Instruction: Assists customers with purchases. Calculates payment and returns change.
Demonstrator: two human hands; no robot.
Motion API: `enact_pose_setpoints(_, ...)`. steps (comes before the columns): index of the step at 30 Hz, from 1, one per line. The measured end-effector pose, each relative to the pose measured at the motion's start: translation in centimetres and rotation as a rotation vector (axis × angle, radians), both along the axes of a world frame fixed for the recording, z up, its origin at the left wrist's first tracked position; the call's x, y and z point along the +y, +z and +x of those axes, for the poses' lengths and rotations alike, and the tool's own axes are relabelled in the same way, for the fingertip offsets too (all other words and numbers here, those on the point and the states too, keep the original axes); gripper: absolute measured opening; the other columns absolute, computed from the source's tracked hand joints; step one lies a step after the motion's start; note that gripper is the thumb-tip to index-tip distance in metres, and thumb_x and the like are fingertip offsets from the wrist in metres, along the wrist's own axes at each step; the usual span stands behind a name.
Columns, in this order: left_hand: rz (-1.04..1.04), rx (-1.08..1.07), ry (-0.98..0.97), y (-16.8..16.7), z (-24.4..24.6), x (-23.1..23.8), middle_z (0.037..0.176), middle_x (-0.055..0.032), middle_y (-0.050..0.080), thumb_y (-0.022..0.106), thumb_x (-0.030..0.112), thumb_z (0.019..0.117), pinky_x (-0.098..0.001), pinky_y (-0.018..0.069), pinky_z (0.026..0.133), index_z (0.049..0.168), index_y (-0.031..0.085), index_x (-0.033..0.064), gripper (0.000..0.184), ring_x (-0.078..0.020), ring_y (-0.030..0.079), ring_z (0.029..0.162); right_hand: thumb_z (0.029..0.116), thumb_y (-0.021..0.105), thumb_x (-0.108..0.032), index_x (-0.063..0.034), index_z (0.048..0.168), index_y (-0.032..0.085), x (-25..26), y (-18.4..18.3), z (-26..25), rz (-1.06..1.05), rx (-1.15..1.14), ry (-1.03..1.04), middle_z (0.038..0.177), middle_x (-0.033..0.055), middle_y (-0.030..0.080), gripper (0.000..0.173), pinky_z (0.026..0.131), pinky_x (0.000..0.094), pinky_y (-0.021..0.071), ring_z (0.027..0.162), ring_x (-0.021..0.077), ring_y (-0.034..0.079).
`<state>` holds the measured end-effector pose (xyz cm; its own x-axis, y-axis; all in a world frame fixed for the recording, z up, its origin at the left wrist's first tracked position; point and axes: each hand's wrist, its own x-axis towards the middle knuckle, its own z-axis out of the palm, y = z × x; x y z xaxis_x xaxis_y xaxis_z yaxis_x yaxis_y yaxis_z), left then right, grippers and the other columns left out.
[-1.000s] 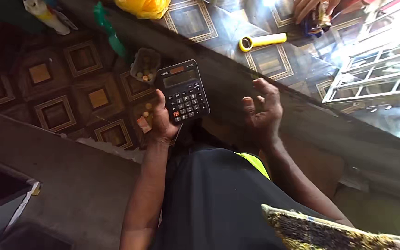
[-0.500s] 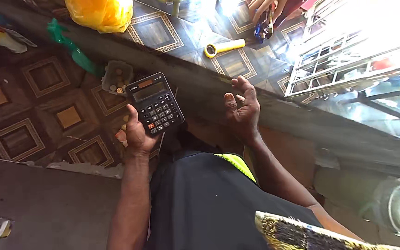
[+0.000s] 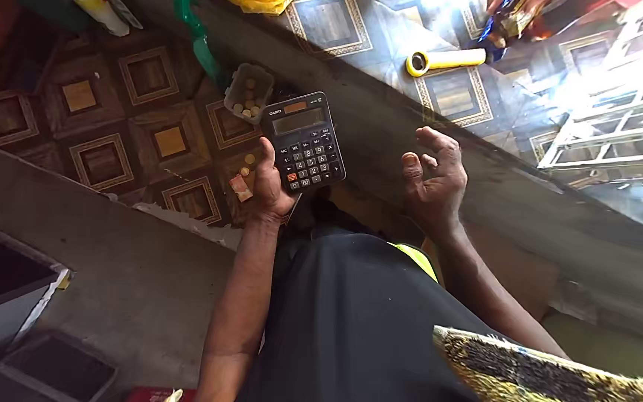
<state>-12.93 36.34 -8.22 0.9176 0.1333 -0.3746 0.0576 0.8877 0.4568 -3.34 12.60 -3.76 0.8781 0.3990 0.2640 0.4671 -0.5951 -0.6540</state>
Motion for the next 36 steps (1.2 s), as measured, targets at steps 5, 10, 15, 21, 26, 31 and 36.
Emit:
enact_pose_setpoints(5, -0.016, -0.013, 0.007, -0.1, -0.5, 0.2, 0.127, -0.0033, 0.068, 0.02, 0.073, 0.1012, -0.0456, 0.0578, 0.093, 0.136, 0.059, 0.0251, 0.071, -0.0188, 0.067, 0.116, 0.1036, 0.058, -0.023, 0.0067, 0.134, 0.059, 1.2, -0.1, -0.7, -0.012, -0.047, 0.095, 0.139, 0.0249, 0.058, 0.042, 0.107, 0.0405, 0.0507, 0.132, 0.0294, 0.056)
enact_pose_setpoints(10, -0.013, -0.001, 0.016, -0.1, -0.6, 0.2, 0.126, -0.0025, 0.069, 0.019, 0.072, 0.102, -0.0435, 0.0585, 0.092, 0.136, 0.059, 0.0253, 0.07, -0.0175, 0.067, 0.114, 0.1035, 0.059, -0.023, 0.0067, 0.128, 0.063, 1.7, -0.4, -1.0, -0.017, -0.084, 0.149, 0.136, 0.0245, 0.061, 0.038, 0.108, 0.0422, 0.05, 0.13, 0.0323, 0.058)
enact_pose_setpoints(15, -0.088, 0.005, 0.039, -0.4, -0.3, 0.1, 0.124, -0.0065, 0.069, 0.018, 0.068, 0.1042, -0.0451, 0.0583, 0.094, 0.134, 0.059, 0.0202, 0.069, -0.0211, 0.068, 0.114, 0.1038, 0.058, -0.023, 0.0053, 0.126, 0.064, 1.8, -0.5, -1.0, -0.024, -0.09, 0.151, 0.134, 0.0235, 0.062, 0.037, 0.108, 0.0429, 0.0494, 0.13, 0.0322, 0.058)
enact_pose_setpoints(21, -0.042, -0.004, -0.008, -0.9, -0.3, 0.0, 0.126, -0.0041, 0.068, 0.022, 0.072, 0.1018, -0.0439, 0.0581, 0.094, 0.136, 0.058, 0.0233, 0.07, -0.0189, 0.067, 0.115, 0.1032, 0.058, -0.022, 0.0057, 0.124, 0.066, 2.0, -0.5, -1.1, -0.025, -0.097, 0.143, 0.133, 0.0238, 0.063, 0.035, 0.108, 0.0441, 0.0482, 0.128, 0.0338, 0.059)
enact_pose_setpoints(26, -0.059, 0.014, 0.005, -0.8, 0.1, 0.0, 0.126, -0.004, 0.069, 0.019, 0.07, 0.1029, -0.0438, 0.0584, 0.093, 0.136, 0.058, 0.0231, 0.07, -0.0188, 0.067, 0.115, 0.1028, 0.06, -0.022, 0.0053, 0.123, 0.066, 2.1, -0.7, -1.0, -0.017, -0.103, 0.145, 0.132, 0.0235, 0.064, 0.034, 0.108, 0.0442, 0.0484, 0.127, 0.0336, 0.059)
enact_pose_setpoints(31, -0.016, 0.017, -0.006, -0.6, 0.0, 0.3, 0.125, -0.0029, 0.069, 0.018, 0.072, 0.1022, -0.0434, 0.0584, 0.093, 0.136, 0.058, 0.0243, 0.07, -0.0181, 0.067, 0.114, 0.1035, 0.059, -0.024, 0.0055, 0.124, 0.066, 2.2, -0.7, -1.0, -0.026, -0.085, 0.162, 0.132, 0.0237, 0.064, 0.036, 0.108, 0.0448, 0.0487, 0.128, 0.034, 0.059)
enact_pose_setpoints(36, -0.044, 0.013, -0.001, -0.8, 0.1, 0.2, 0.126, -0.0037, 0.069, 0.019, 0.071, 0.1025, -0.0438, 0.0586, 0.092, 0.136, 0.058, 0.0234, 0.07, -0.0187, 0.067, 0.114, 0.1032, 0.059, -0.023, 0.0055, 0.123, 0.066, 2.3, -0.9, -1.0, -0.032, -0.095, 0.171, 0.132, 0.0237, 0.064, 0.035, 0.108, 0.0452, 0.0484, 0.127, 0.0344, 0.059)
